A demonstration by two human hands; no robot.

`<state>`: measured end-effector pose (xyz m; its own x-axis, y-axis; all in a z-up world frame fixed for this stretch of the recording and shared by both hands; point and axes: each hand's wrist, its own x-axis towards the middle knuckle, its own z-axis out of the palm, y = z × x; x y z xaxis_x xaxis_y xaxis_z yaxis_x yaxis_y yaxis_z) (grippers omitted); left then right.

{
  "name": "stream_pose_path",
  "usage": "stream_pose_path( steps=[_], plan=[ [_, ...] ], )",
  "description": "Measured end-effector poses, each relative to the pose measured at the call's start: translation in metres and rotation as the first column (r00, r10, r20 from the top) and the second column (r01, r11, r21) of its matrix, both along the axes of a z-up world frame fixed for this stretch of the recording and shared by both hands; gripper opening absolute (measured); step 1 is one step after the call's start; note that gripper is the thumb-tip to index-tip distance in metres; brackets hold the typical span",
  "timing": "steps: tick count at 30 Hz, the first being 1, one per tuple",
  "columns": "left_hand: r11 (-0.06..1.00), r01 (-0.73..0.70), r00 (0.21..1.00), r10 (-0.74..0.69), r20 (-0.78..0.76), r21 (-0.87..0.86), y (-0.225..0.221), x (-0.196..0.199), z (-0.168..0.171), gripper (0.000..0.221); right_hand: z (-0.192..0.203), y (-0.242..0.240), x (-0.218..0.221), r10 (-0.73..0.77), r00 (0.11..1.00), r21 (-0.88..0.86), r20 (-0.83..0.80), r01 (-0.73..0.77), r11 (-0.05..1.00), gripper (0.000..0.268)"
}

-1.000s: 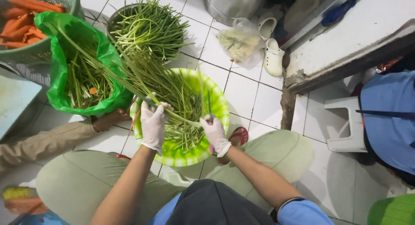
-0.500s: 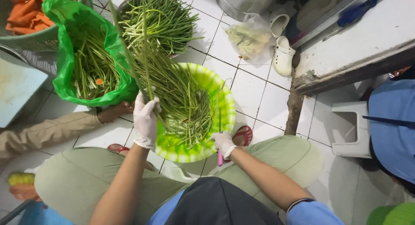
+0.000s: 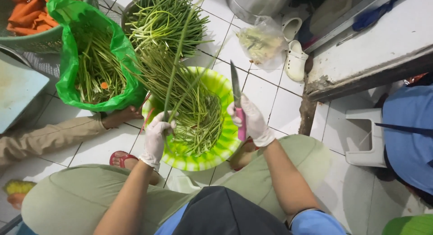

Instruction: Trimming the roots and ends of green onions with a knife and sorting them into a bowl.

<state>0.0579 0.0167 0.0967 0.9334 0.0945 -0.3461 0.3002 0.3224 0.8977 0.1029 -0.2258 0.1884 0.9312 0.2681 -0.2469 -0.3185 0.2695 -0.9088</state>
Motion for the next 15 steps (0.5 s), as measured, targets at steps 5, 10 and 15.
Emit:
stream_pose_path(
  steps=[5,10,15],
  plan=[
    [0.997,0.037,0.999,-0.038,-0.013,-0.062,-0.001,-0.007,-0.031,0.042,0.006,-0.006,0.007,0.098,0.985,0.152,0.139,-0.119,0.981,0.036],
    [0.991,0.124,0.992,-0.125,-0.034,-0.052,0.001,-0.009,-0.054,0.041,-0.036,-0.003,0.017,-0.125,0.989,-0.144,0.076,0.135,0.980,0.045],
    [0.972,0.215,0.963,-0.227,-0.146,-0.092,-0.006,-0.013,-0.034,0.043,-0.045,0.004,0.008,0.046,0.900,-0.865,0.434,0.402,0.301,0.044]
  ],
)
